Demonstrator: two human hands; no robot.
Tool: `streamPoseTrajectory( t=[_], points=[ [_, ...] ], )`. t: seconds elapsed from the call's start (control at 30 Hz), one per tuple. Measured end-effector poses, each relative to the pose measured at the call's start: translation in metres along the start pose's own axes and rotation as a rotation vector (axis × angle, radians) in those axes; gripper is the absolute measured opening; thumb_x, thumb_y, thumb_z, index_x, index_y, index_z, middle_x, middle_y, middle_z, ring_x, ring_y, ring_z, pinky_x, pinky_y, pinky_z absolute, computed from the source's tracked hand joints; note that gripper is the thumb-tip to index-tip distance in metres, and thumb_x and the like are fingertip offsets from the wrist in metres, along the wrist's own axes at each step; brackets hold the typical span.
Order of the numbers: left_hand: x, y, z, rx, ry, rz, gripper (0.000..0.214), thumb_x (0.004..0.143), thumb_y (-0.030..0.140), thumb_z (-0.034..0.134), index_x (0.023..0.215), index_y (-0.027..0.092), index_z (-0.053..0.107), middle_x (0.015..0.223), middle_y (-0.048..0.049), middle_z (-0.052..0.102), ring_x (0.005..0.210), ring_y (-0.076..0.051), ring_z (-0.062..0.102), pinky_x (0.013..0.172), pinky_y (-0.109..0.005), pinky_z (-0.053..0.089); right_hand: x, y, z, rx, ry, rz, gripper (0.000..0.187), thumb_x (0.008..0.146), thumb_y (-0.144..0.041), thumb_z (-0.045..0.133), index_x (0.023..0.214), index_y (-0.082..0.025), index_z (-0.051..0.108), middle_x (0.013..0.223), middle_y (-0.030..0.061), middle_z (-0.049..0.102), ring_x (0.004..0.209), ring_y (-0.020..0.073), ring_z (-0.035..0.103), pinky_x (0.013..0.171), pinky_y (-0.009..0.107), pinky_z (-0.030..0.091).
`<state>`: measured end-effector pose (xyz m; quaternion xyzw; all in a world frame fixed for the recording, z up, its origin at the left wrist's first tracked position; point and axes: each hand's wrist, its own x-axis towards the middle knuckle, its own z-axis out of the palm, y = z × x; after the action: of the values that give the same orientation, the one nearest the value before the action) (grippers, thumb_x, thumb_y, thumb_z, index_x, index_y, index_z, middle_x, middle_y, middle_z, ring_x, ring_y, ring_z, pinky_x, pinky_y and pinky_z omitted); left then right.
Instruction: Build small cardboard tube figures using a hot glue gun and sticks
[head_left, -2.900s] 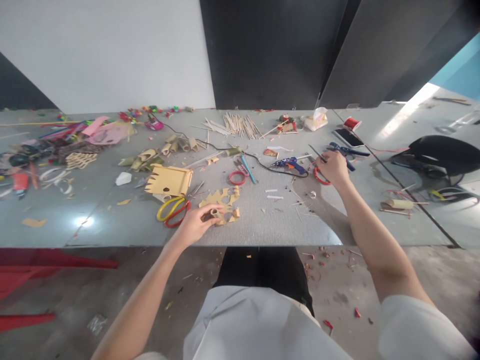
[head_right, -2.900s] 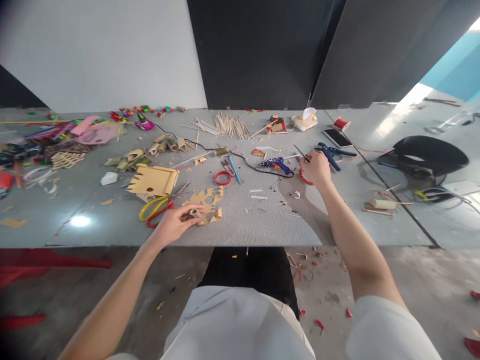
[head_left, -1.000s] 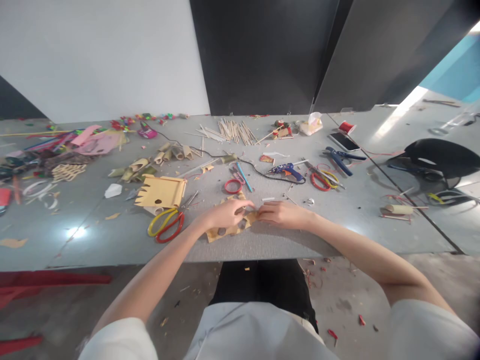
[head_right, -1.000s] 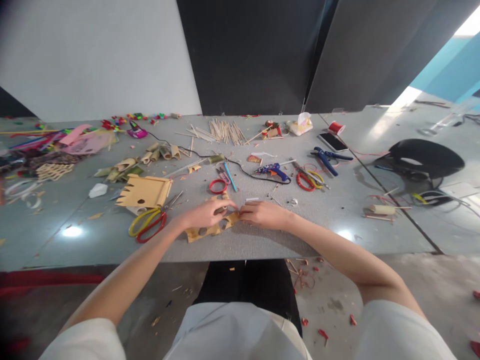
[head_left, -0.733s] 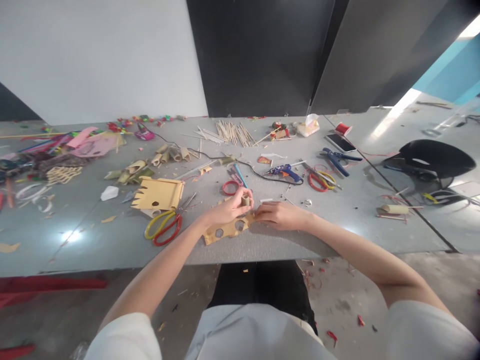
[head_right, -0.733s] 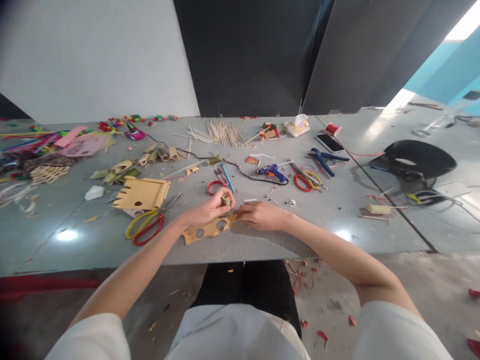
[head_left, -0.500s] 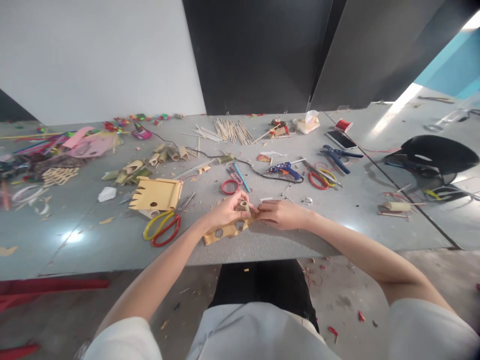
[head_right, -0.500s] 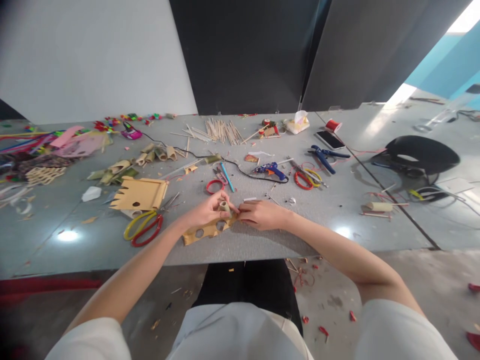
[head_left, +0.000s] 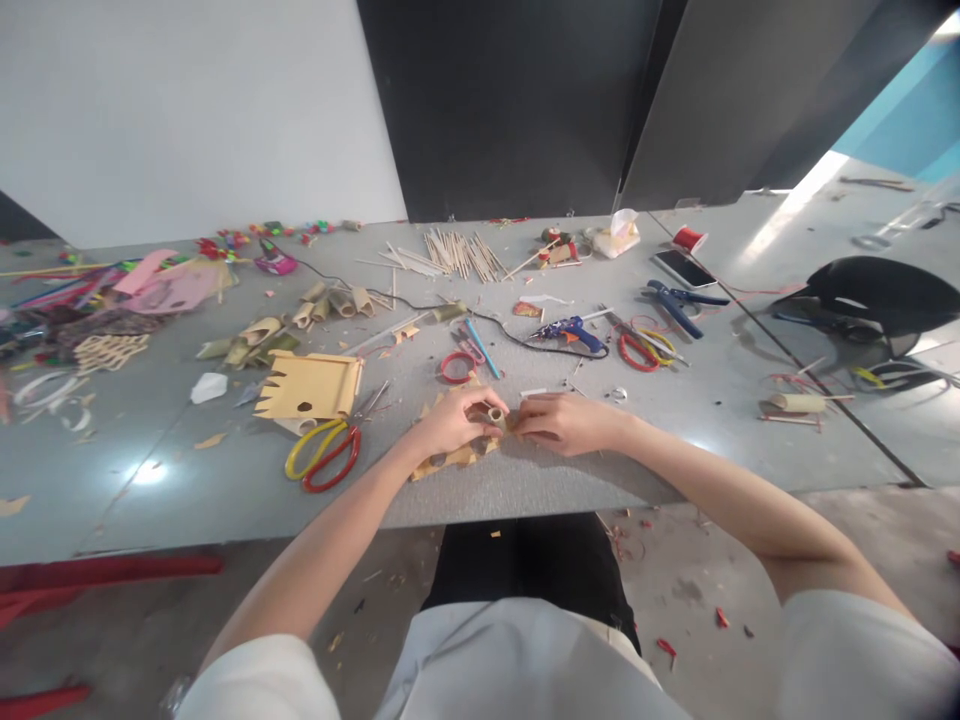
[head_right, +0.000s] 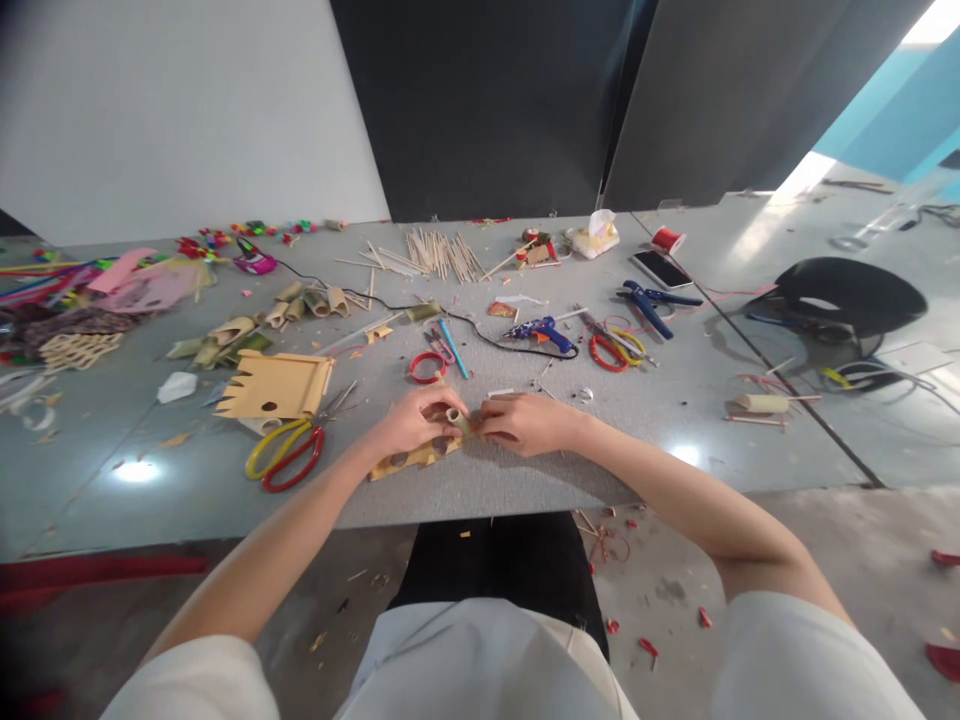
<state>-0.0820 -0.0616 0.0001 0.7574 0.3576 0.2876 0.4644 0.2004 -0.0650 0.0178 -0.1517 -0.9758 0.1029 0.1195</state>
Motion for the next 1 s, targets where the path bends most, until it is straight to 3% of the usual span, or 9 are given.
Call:
streamPoseTrajectory(
  t=[0.23,0.43,0.73,1.0],
  points=[
    [-0.0013,0.0036,0.0004,0.067,0.001,-0.054,0.030,0.080,0.024,0.091,0.102,0.020,0.072,0.100,-0.0040,0.075,0.088,-0.016,0.073,0.082,-0.030,0.059,0.0007,-0.0006,-0.0015,-0.010,0.008,-0.005,0.025,0.108,-0.020,0.054,0.122,-0.022,0.075,0.105,0.0088,0.069,0.095,0.0203,0.062,0.083,0.032,0.047],
    [-0.0011,-0.0003,0.0014,0.062,-0.012,-0.063,0.030,0.082,0.021,0.088,0.110,0.022,0.077,0.103,-0.0045,0.078,0.089,-0.017,0.075,0.084,-0.031,0.060,0.0006,-0.0007,-0.0015,0.030,0.008,0.006,0.027,0.108,-0.019,0.054,0.124,-0.023,0.075,0.113,0.0096,0.071,0.102,0.0206,0.065,0.089,0.033,0.051],
    [-0.0007,0.0068,0.0019,0.188,-0.008,0.006,0.027,0.085,0.020,0.086,0.111,0.025,0.081,0.103,-0.0044,0.079,0.088,-0.017,0.072,0.085,-0.031,0.058,-0.0003,-0.0006,-0.0011,0.052,0.008,0.008,0.027,0.108,-0.018,0.054,0.125,-0.022,0.074,0.117,0.0098,0.071,0.105,0.0204,0.067,0.091,0.033,0.053],
    [-0.0007,0.0021,-0.0004,0.158,-0.049,0.010,0.021,0.088,0.017,0.080,0.108,0.023,0.080,0.102,-0.0044,0.076,0.088,-0.016,0.070,0.083,-0.029,0.056,-0.0005,-0.0017,-0.0017,0.022,-0.011,0.020,0.024,0.109,-0.021,0.055,0.122,-0.021,0.075,0.112,0.0094,0.070,0.099,0.0202,0.066,0.087,0.032,0.051]
  ],
)
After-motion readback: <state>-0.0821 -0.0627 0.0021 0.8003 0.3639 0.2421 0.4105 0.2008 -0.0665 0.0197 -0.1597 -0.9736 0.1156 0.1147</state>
